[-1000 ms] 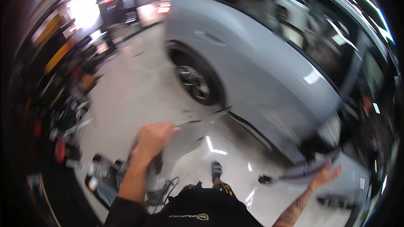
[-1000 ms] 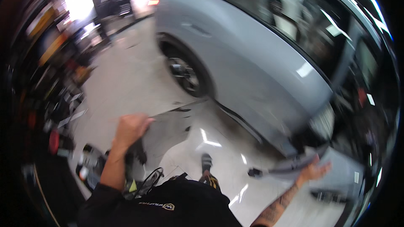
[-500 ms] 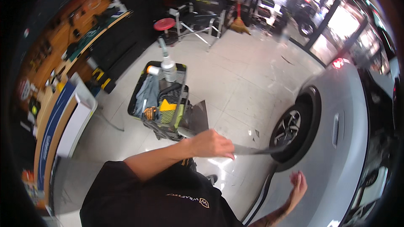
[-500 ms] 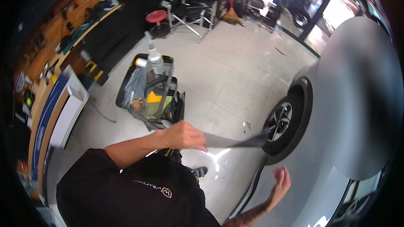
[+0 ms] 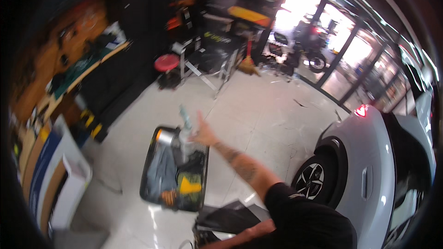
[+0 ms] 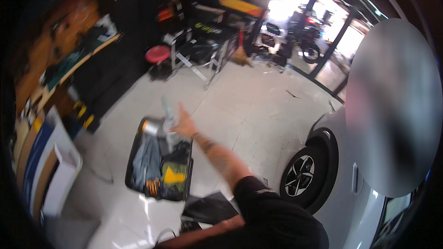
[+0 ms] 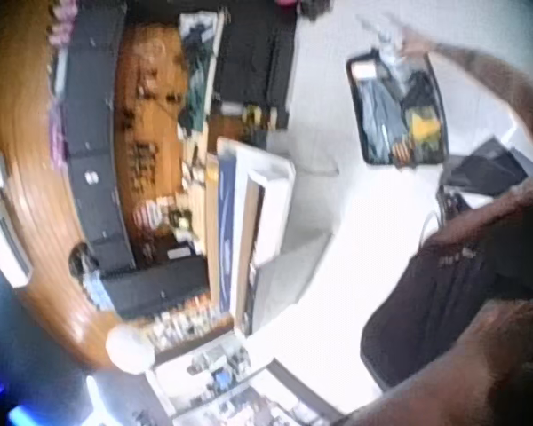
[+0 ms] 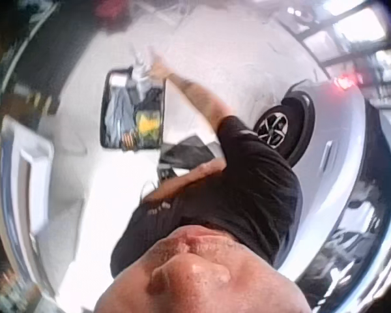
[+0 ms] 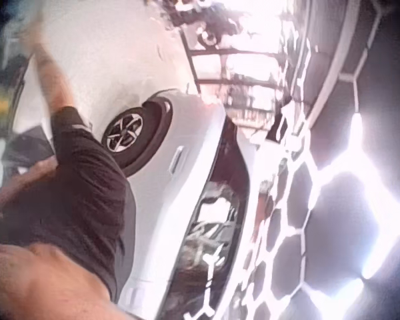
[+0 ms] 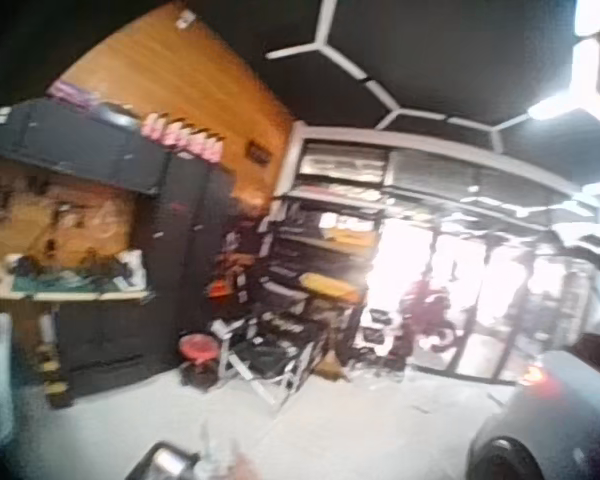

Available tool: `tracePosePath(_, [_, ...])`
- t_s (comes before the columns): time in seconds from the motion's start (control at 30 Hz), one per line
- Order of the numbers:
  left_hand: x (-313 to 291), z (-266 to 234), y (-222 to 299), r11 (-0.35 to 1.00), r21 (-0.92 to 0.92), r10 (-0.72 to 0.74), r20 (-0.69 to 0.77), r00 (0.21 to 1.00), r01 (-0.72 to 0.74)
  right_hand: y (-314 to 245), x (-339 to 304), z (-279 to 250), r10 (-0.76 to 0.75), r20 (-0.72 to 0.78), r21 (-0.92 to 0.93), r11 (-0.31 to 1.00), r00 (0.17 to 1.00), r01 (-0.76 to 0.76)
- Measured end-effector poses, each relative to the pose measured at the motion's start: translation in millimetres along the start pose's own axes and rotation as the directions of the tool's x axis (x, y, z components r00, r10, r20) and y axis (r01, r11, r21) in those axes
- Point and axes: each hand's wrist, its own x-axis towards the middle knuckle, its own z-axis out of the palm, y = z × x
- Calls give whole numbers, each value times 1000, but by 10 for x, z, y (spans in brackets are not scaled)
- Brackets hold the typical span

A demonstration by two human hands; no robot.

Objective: The person measures a car window and a roll of tint film, then cuts the film to size. They spray the window and the film with liquid, then position the cut film onto the rear side window of a silver car.

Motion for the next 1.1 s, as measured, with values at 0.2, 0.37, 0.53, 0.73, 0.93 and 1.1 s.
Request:
tracePosePath(0.2, [19,-445,-257,996,59,-79,161,984,70,143,422,346,104,-46,301,950,994,-85])
tracePosePath(0.37, [244,-480,-246,984,140,-137,210,968,109,-750,73,-1611,153,-247,416,908,957,-38])
tracePosePath(0.53, [801,10,-319,993,96,-83,209,974,64,-1509,-1349,-4173,104,-611,-131,964,784,-230])
tracePosePath(0.73, [1593,291,-432,981,167,-139,236,962,101,-1865,-4023,-5981,-401,-798,-528,825,451,-202])
tracePosePath(0.93, [2436,486,-366,954,280,-148,142,979,104,-2544,-6323,-6901,-46,-999,-25,852,-28,-522])
tracePosePath(1.1, [2972,667,-384,977,197,-89,15,996,84,-3906,-8154,-6816,-609,-774,-205,501,-174,-841])
